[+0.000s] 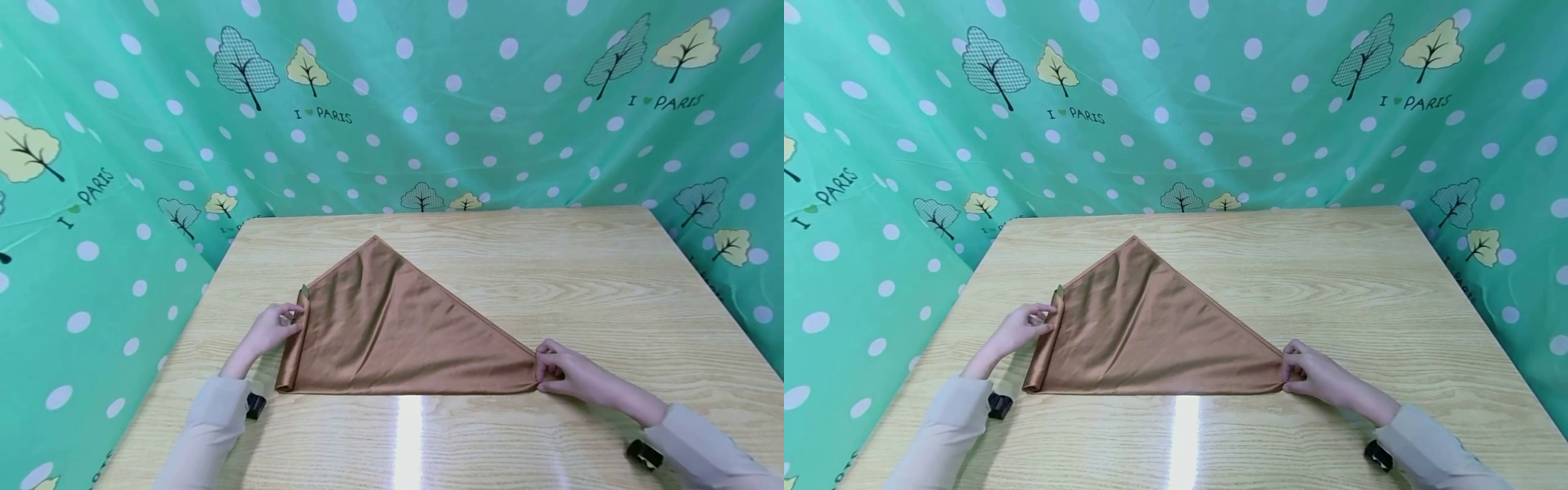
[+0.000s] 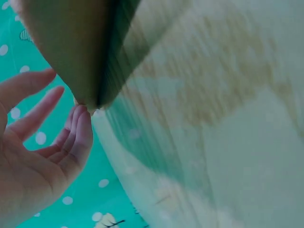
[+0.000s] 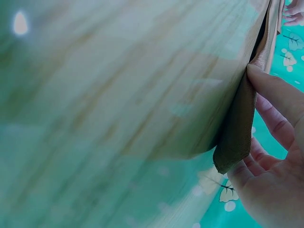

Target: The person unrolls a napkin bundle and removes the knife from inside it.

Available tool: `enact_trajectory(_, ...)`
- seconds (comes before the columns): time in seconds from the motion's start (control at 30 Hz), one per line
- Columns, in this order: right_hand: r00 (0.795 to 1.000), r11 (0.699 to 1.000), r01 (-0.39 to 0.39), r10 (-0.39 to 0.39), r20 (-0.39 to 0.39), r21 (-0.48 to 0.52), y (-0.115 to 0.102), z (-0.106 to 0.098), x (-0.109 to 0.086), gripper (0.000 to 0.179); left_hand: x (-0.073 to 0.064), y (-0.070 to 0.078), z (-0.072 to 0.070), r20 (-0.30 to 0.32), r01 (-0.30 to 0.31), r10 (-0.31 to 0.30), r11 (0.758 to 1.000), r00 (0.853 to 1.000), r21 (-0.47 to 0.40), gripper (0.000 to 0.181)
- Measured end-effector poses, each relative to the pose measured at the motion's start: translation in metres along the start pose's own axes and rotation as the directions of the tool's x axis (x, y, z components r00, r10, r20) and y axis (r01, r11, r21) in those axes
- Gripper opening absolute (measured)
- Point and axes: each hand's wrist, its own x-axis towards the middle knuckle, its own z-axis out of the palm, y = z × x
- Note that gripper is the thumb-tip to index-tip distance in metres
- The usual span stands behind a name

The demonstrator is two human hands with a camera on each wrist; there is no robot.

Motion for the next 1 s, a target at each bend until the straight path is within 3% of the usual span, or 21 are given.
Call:
enact_trajectory(0.1,1.0,1.0,0.0,-0.001,0.002,0.005,0.0,0.0,0.0,0.016,-0.001,0.002,0.001,0.011,-0.041,0.04,0.998,0.999,0.04,0.033)
enact_trajectory(0.2,1.0,1.0,0.002,-0.002,0.001,0.004,0.0,0.0,0.0,0.016,-0.003,0.018,0.001,0.026,-0.005,0.003,0.994,1.0,0.113,0.033)
enact_trajectory(0.4,1.0,1.0,-0.001,0.001,0.0,-0.004,0.0,0.0,0.0,0.016,-0.005,0.027,0.006,0.059,-0.027,0.013,0.97,0.998,0.242,0.034)
enact_trajectory(0.7,1.0,1.0,0.004,-0.004,-0.008,-0.009,0.001,0.001,0.0,0.018,-0.004,0.022,0.011,0.088,0.001,-0.025,0.964,0.996,0.265,0.034)
enact_trajectory(1.0,1.0,1.0,0.011,-0.011,-0.016,-0.016,0.002,0.002,0.0,0.019,-0.002,0.017,0.01,0.063,-0.037,0.022,0.969,0.998,0.243,0.033)
